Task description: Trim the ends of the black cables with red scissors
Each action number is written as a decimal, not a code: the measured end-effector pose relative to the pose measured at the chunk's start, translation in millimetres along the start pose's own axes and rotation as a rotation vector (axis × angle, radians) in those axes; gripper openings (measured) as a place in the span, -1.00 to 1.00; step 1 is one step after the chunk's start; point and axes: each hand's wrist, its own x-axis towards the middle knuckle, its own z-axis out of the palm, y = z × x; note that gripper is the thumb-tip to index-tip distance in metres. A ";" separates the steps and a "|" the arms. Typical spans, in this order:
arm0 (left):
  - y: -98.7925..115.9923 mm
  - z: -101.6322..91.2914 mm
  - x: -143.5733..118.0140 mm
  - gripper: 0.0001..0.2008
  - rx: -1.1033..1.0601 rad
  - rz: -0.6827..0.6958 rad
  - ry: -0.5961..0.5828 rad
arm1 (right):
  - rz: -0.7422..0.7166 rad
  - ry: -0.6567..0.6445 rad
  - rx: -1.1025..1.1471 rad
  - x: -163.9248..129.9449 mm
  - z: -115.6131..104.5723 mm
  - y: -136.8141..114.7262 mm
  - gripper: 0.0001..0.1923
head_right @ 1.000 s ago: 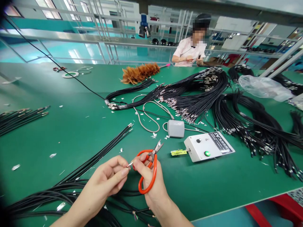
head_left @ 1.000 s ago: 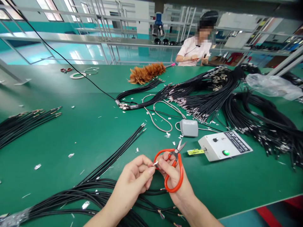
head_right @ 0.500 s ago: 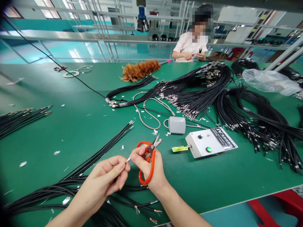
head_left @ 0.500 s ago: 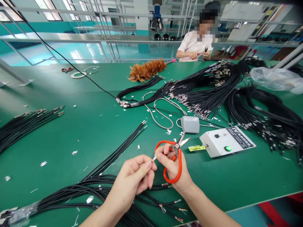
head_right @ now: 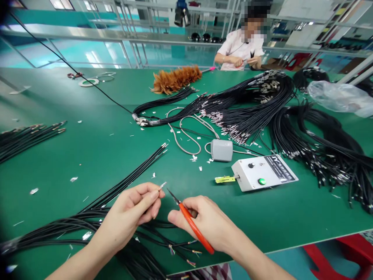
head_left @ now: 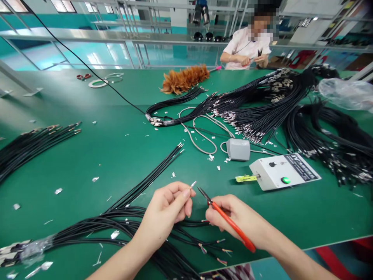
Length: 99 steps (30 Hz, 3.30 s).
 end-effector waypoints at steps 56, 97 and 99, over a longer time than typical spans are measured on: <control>-0.4 8.6 -14.5 -0.71 0.497 0.132 -0.067 | -0.248 0.080 0.085 1.7 -29.6 -35.4 -0.81; 1.3 17.3 -12.0 -0.85 0.265 0.176 0.076 | -0.286 0.348 0.200 9.3 -6.2 -6.6 -0.81; 0.5 18.4 -10.9 -0.85 0.284 0.183 0.079 | -0.317 0.300 0.263 6.2 -0.4 -14.6 -0.78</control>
